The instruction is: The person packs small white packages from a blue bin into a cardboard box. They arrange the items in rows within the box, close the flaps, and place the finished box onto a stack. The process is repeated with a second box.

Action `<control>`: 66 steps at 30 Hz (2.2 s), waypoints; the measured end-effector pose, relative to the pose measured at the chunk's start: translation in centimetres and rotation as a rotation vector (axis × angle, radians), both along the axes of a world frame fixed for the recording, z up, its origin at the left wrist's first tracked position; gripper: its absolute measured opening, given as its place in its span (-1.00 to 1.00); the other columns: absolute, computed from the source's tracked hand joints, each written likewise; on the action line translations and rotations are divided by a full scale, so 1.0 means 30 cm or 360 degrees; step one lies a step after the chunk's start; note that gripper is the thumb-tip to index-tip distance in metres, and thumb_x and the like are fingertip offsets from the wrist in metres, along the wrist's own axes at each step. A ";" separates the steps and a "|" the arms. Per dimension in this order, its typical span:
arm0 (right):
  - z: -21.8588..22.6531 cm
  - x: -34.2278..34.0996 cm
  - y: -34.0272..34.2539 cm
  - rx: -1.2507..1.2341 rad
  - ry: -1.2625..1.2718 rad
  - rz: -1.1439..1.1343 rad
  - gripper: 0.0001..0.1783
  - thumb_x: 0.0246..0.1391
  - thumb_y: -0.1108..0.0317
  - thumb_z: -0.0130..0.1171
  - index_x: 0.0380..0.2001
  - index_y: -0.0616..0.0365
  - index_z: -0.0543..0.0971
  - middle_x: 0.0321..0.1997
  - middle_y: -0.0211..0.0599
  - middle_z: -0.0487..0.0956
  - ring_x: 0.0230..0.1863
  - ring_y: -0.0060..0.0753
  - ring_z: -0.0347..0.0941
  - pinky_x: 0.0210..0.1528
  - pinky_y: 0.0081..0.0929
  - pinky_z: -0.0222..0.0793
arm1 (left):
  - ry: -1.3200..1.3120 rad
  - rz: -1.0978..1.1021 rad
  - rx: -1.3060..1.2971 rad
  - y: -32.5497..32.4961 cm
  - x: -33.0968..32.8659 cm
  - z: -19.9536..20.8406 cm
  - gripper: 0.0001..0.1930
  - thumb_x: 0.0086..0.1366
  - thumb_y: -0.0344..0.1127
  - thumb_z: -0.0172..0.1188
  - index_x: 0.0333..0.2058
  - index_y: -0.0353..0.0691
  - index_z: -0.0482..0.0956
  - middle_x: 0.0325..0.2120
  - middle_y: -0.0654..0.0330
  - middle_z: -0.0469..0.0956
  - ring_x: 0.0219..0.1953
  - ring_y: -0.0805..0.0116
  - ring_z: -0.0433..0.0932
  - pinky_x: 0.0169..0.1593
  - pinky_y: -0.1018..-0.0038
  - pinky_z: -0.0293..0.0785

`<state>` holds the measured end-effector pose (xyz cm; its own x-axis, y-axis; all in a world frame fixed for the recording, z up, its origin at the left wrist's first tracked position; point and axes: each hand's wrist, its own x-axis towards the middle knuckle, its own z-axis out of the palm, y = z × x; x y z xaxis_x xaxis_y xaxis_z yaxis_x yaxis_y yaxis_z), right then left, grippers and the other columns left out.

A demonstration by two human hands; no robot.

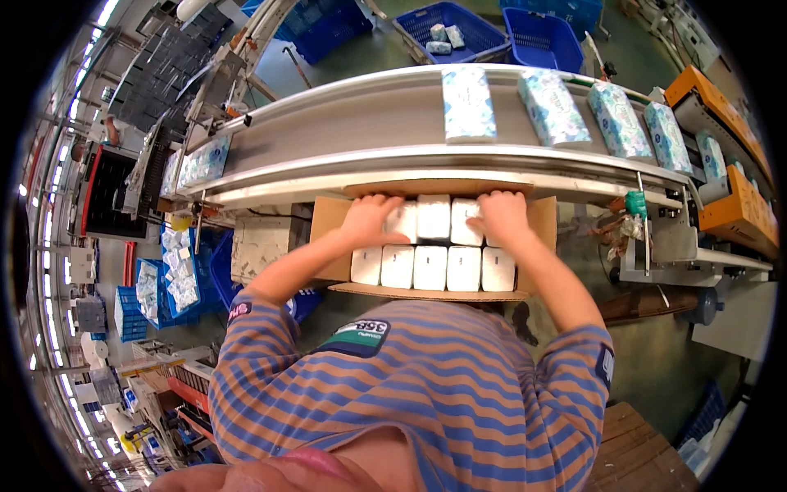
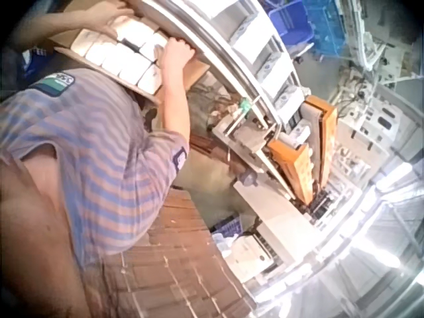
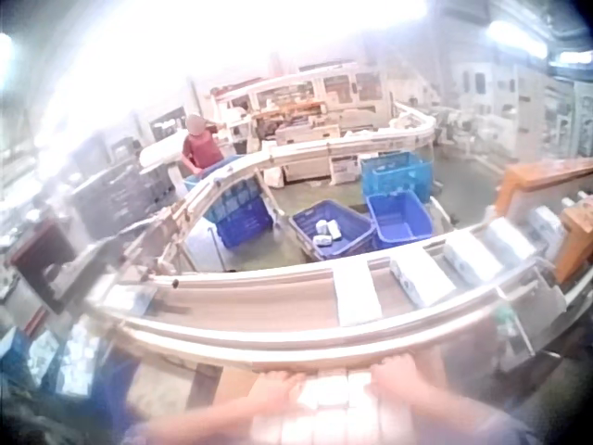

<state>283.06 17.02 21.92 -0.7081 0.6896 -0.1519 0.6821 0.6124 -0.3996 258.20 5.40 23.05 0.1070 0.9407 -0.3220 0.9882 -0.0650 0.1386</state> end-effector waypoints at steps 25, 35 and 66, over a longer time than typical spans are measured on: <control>0.137 0.524 -0.225 -0.0345 -0.0026 0.0517 0.15 -0.42 -0.36 0.20 0.10 0.34 0.18 0.05 0.12 0.33 0.13 0.15 0.15 0.16 -0.22 0.11 | -0.0130 0.0321 -0.0648 0.021 0.425 0.021 -0.06 -0.01 0.28 0.09 0.09 -0.45 0.08 -0.45 -0.12 0.51 -0.35 -0.09 0.49 -0.28 0.26 0.41; -0.217 0.698 0.051 0.0700 0.0141 -0.0411 -0.11 -0.05 -0.18 -0.01 0.17 0.29 0.10 0.26 -0.01 0.08 0.29 -0.09 -0.04 0.23 0.10 -0.23 | -0.0459 -0.0223 0.1114 0.312 0.683 0.176 -0.24 -0.07 0.05 0.23 0.01 -0.37 0.25 -0.15 -0.08 0.34 -0.08 -0.01 0.31 0.00 0.20 0.21; -0.557 1.512 0.510 0.0039 0.0719 -0.1475 -0.53 0.12 0.00 -0.14 -0.04 0.09 0.33 -0.27 0.05 0.51 -0.25 0.14 0.42 -0.28 -0.12 0.30 | -0.1173 0.1154 0.0701 0.516 1.277 -0.531 -0.36 0.22 -0.01 -0.03 0.13 -0.36 0.11 0.04 -0.06 0.23 0.10 0.06 0.23 0.13 0.36 0.15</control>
